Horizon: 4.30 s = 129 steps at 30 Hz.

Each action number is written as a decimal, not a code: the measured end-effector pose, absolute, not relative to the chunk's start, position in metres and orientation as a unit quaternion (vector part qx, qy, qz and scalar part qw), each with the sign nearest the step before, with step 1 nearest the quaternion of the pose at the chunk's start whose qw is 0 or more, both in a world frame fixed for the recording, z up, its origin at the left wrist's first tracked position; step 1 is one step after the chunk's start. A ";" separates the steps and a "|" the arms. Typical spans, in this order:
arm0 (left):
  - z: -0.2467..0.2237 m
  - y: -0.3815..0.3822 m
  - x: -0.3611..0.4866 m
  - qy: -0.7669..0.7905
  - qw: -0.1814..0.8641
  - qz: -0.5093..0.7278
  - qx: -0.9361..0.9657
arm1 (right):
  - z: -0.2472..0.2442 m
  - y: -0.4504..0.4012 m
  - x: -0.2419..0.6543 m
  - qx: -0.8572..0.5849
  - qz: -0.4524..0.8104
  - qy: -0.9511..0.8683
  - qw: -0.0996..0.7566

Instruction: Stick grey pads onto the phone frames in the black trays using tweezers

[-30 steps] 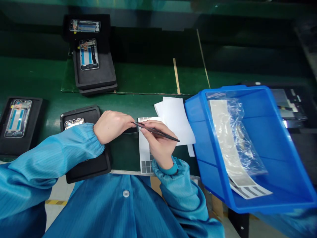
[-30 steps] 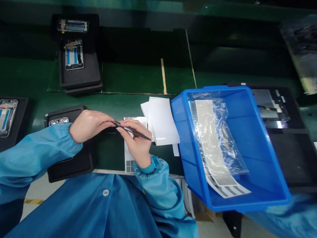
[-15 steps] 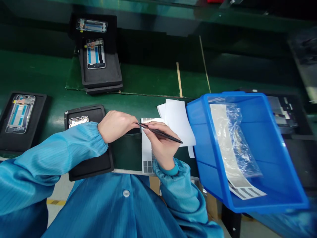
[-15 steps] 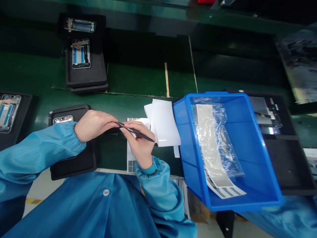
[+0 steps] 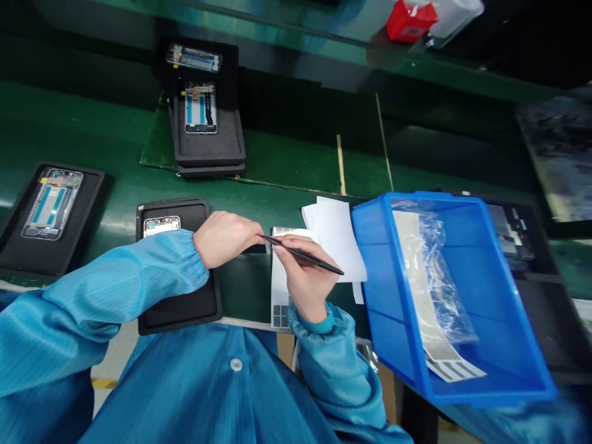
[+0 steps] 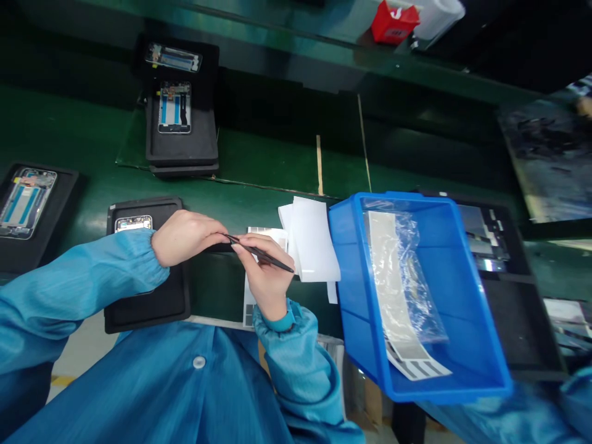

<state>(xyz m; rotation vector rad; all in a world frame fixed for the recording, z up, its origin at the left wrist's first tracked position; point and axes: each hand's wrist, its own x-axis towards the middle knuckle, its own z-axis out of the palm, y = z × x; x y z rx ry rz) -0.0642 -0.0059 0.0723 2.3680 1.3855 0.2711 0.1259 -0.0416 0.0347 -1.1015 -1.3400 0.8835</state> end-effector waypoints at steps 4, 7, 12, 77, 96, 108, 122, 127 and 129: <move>0.069 -0.005 -0.066 0.515 0.196 0.083 0.830 | 0.040 -0.041 0.121 -0.472 0.370 -0.568 0.563; 0.062 0.001 -0.062 0.529 0.184 0.082 0.824 | 0.049 -0.035 0.119 -0.471 0.331 -0.568 0.588; 0.065 0.021 -0.060 0.543 0.156 0.094 0.820 | 0.063 -0.021 0.112 -0.530 0.296 -0.502 0.616; 0.015 -0.133 -0.194 0.709 0.007 0.221 0.670 | 0.021 -0.043 -0.055 -0.552 0.560 -0.524 0.327; 0.081 -0.072 -0.139 0.554 0.106 0.170 0.808 | 0.005 -0.082 0.168 -0.619 0.410 -0.434 0.510; 0.017 -0.035 0.018 0.382 0.167 -0.020 0.909 | -0.020 -0.101 0.233 -0.617 0.378 -0.557 0.408; 0.017 -0.034 0.020 0.377 0.151 -0.059 0.912 | -0.029 -0.096 0.246 -0.579 0.391 -0.578 0.422; 0.017 -0.034 0.020 0.377 0.146 -0.056 0.913 | -0.029 -0.095 0.246 -0.581 0.388 -0.575 0.427; 0.017 -0.034 0.020 0.376 0.143 -0.055 0.914 | -0.029 -0.094 0.245 -0.584 0.381 -0.577 0.425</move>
